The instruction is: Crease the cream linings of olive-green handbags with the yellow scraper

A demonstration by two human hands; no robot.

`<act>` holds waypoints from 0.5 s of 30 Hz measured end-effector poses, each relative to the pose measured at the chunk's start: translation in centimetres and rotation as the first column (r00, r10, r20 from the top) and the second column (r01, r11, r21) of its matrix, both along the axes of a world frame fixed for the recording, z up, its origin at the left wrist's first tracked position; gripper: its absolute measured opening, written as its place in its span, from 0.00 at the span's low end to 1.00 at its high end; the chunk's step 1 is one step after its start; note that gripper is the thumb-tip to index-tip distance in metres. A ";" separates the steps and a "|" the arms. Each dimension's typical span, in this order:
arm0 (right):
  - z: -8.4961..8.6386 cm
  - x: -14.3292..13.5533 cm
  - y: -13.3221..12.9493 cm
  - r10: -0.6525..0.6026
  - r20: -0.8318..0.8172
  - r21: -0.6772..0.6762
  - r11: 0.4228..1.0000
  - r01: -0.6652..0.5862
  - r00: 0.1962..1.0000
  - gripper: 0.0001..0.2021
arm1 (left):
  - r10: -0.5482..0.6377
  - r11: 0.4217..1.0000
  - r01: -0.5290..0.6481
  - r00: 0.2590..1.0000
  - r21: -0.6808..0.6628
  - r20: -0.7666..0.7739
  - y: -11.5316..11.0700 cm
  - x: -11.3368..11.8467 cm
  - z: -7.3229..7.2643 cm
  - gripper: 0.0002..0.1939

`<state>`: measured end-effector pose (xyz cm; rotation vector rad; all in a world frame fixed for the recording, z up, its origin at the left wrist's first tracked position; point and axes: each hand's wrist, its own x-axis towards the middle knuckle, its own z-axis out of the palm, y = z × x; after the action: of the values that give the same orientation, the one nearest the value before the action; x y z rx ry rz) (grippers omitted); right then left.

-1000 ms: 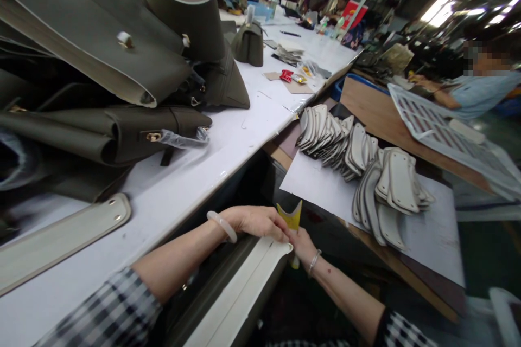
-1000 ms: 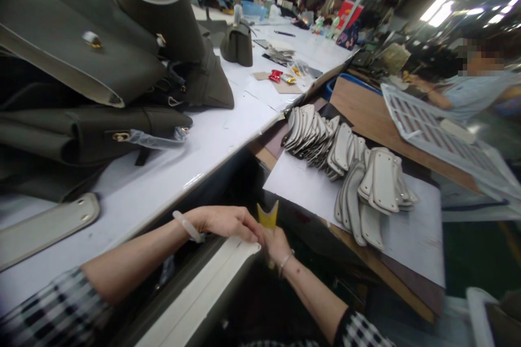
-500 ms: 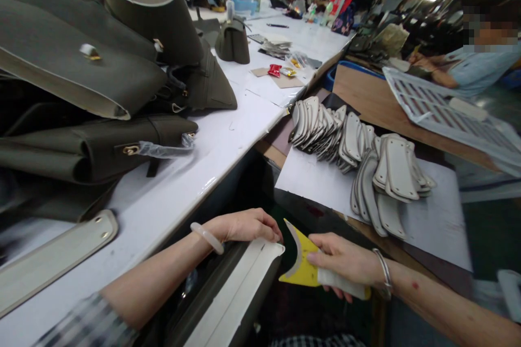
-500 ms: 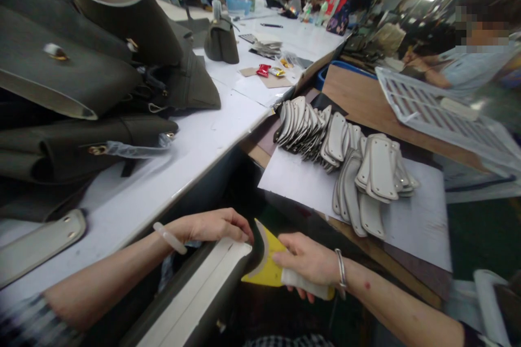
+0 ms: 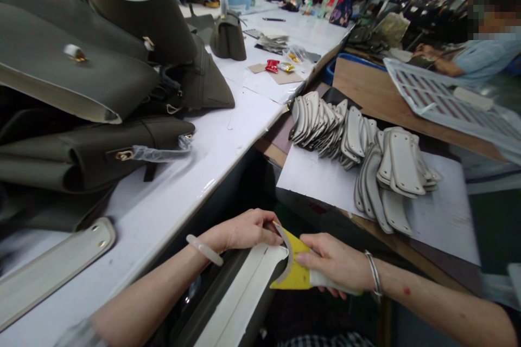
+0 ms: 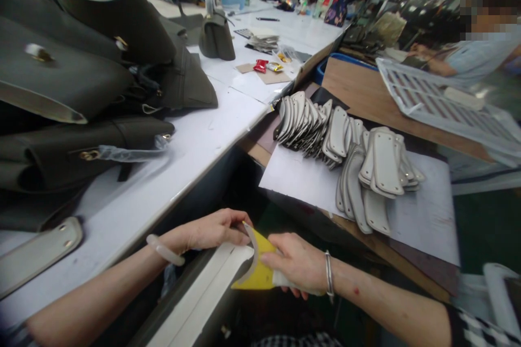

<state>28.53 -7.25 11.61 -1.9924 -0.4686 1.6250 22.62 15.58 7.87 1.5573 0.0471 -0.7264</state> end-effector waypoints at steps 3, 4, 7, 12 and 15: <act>0.2 -0.2 0.1 -0.005 -0.014 -0.043 0.999 0.005 1.000 0.10 | -0.005 1.000 0.005 1.000 0.000 0.003 0.0 -0.1 0.4 0.17; 0.2 -0.3 0.2 -0.006 -0.020 -0.055 0.998 0.005 1.000 0.10 | -0.007 1.000 0.007 1.000 0.006 0.009 0.0 -0.1 0.5 0.17; 0.4 -0.5 0.3 -0.013 -0.029 -0.071 0.997 0.011 1.000 0.09 | -0.019 0.999 0.018 0.999 0.036 0.036 0.0 -0.2 0.8 0.16; 0.1 -0.8 0.2 -0.044 -0.045 -0.058 0.997 0.041 0.998 0.11 | -0.038 0.998 0.035 0.997 0.049 0.064 0.2 -0.3 0.6 0.14; 0.1 -1.1 0.2 -0.056 -0.068 -0.058 0.997 0.052 0.996 0.11 | -0.046 0.997 0.040 0.995 0.073 0.086 0.2 -0.4 0.4 0.13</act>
<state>27.41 -7.05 11.70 -1.9641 -0.3442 1.6854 22.24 15.80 8.27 1.6609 -0.0258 -0.6959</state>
